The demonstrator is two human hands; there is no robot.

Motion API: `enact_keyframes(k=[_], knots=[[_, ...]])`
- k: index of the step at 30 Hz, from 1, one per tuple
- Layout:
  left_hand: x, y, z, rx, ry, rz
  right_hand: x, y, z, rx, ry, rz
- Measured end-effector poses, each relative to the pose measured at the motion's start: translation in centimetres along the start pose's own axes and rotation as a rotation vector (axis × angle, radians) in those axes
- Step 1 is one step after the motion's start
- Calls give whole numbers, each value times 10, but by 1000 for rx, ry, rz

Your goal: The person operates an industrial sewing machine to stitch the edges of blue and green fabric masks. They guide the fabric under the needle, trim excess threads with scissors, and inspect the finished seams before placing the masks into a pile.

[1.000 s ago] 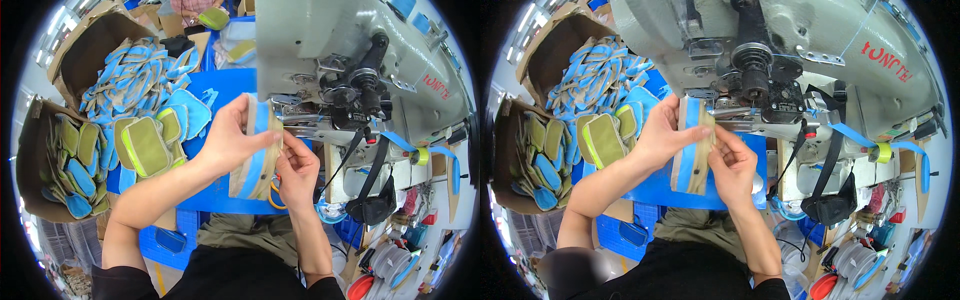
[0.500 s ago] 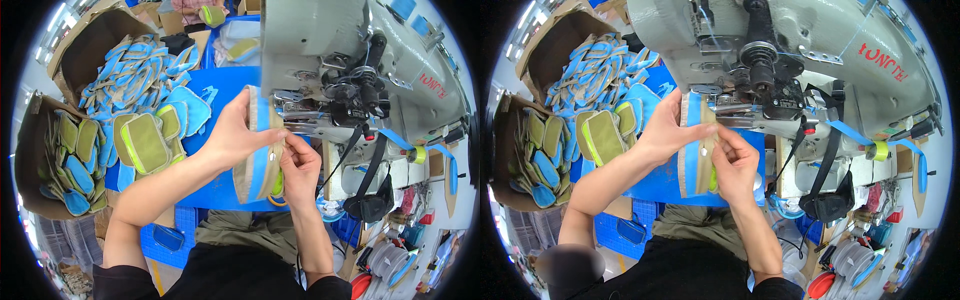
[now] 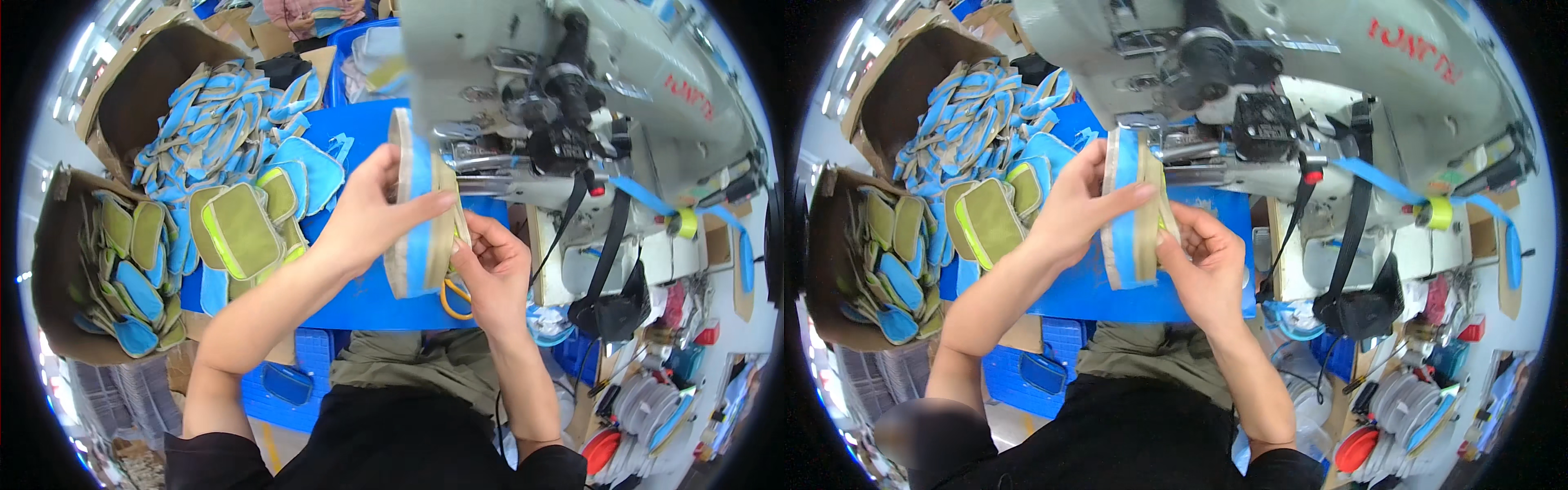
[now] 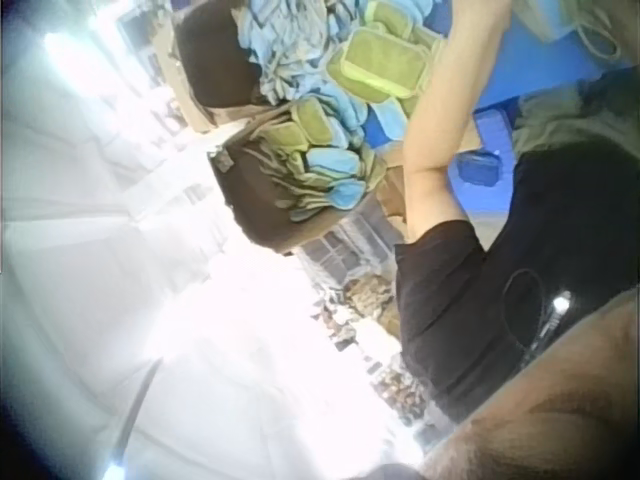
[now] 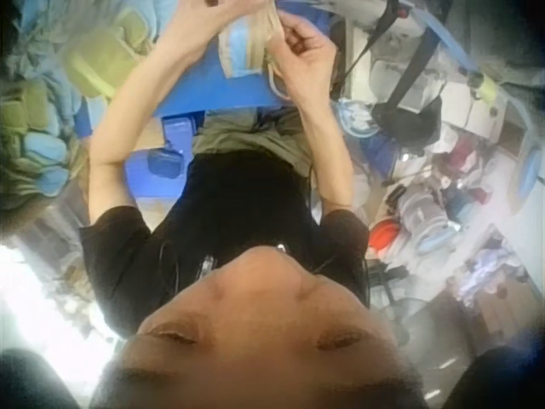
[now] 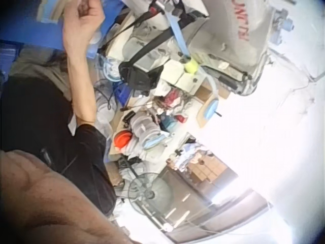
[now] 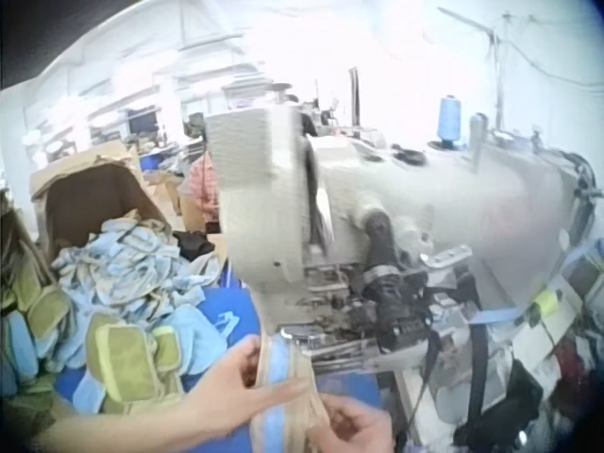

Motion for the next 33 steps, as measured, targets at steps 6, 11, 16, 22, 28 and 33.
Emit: enact_keyframes(k=[6,11,16,22,28,33], knots=[[6,-43,6,176,-237,108,6,-17,1,31,-122,71],[4,-49,-14,218,-399,-4,9,-22,4,142,-216,21],[-3,-49,-7,232,-336,83,6,-25,4,161,-279,-52],[-15,-40,3,275,-244,95,12,-28,-2,151,-325,-44],[-18,-33,6,321,-252,60,13,-30,-18,173,-225,-84],[-17,-26,3,303,-287,35,10,-26,-14,118,-156,-65]])
Point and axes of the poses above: each hand's wrist, its own y-axis towards the middle knuckle, its own x-axis out of the back of the hand, z = x × y, the point moved 3 cm from there along y, towards the middle knuckle, and after that the axes turned 6 degrees about z, right-handed, at the moved point
